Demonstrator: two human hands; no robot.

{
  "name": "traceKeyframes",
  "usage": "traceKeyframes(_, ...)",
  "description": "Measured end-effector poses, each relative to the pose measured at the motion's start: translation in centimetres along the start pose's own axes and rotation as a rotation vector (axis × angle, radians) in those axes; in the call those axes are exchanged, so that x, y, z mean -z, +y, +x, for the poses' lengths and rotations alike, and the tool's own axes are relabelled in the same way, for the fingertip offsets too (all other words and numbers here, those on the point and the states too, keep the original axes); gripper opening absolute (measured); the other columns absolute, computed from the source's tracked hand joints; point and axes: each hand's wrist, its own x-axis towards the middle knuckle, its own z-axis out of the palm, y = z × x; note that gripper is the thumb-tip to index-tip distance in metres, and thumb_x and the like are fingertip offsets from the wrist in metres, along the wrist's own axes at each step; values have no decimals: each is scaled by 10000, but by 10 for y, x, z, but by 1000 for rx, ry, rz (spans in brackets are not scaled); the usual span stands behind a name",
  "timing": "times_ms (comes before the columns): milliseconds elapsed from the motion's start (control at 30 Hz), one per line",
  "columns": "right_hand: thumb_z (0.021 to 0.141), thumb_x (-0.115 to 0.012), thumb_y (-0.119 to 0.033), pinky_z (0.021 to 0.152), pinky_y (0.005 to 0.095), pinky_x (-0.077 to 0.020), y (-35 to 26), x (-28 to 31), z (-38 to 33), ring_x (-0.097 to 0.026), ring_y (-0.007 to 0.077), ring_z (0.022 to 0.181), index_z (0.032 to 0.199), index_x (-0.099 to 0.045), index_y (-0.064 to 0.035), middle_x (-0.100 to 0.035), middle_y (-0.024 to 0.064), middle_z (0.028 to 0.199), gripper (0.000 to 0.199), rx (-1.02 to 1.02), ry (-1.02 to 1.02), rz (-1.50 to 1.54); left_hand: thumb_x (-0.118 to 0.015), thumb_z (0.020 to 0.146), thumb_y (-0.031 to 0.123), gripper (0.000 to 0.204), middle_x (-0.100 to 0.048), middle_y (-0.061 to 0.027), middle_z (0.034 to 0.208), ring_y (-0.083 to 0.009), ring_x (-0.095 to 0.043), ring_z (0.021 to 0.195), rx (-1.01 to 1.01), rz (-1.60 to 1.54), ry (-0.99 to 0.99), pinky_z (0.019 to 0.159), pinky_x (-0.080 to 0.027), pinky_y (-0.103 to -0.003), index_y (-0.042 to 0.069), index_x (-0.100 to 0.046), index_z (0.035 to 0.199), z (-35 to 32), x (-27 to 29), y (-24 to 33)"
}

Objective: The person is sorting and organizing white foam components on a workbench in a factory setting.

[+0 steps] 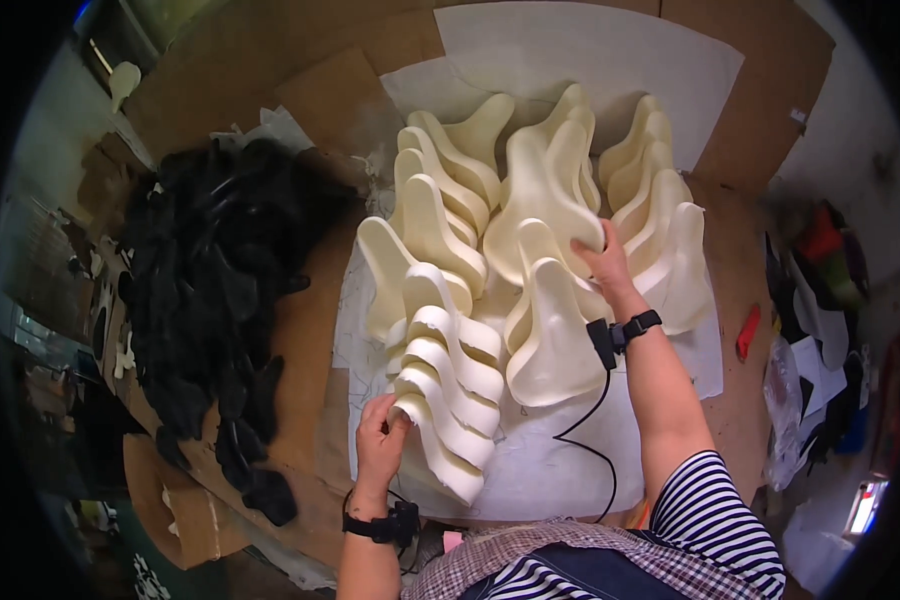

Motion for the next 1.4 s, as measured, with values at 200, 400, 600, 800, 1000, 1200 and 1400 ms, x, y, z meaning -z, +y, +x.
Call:
traceKeyframes(200,727,-786,-354,991,361,-414,-22,40,-25,-520,295,1186,1389,-374,5,-511,226,1323,858,-82,-174,-293,-657,884,222,346,-601,-159,1115,-283,-591,1019,8,74,63,877,-464,-333,-5,-612,1140,-6,-1,-19)
traceKeyframes(400,635,-834,-356,1040,442,-371,-41,29,-112,-459,377,1225,1373,-405,-36,-486,218,1334,911,348,-339,-779,-660,864,180,321,-608,-155,1080,-274,-597,1003,-3,67,128,858,-472,-329,0,-619,1126,-3,-2,-9)
traceKeyframes(600,635,-833,-259,1007,437,-396,-78,34,-139,-486,378,1166,1335,-451,-57,-528,182,1273,823,542,-109,-902,-728,764,151,460,-569,-88,1148,-191,-591,928,45,-91,46,801,-495,-297,41,-590,1189,-17,7,0)
traceKeyframes(800,817,-714,-100,724,280,-513,-124,-9,-215,-628,150,844,1121,-607,-2,-667,95,978,337,286,-421,-261,-700,794,100,165,-632,-80,912,-167,-586,712,54,-170,324,678,-506,-286,13,-643,922,-83,50,-30)
traceKeyframes(1000,904,-607,-23,841,263,-500,-140,-43,-253,-617,129,920,1199,-586,-14,-650,66,1014,297,336,-565,-110,-638,898,215,239,-601,-4,675,-88,-540,651,324,-126,534,594,-439,-245,0,-621,795,-187,114,-91)
traceKeyframes(1200,915,-586,-13,814,265,-504,-202,-117,-358,-611,134,886,1195,-577,18,-639,68,971,282,214,-897,29,-635,905,271,263,-627,-10,744,-85,-562,653,798,-346,821,594,-459,-234,20,-636,824,-408,156,-173)
traceKeyframes(1400,852,-647,-44,741,271,-513,-208,-249,-544,-631,126,815,1121,-605,14,-669,62,899,278,330,-1544,-175,-636,858,221,207,-651,-34,812,-134,-615,639,1158,-659,1326,552,-488,-257,50,-645,975,-626,158,-191)
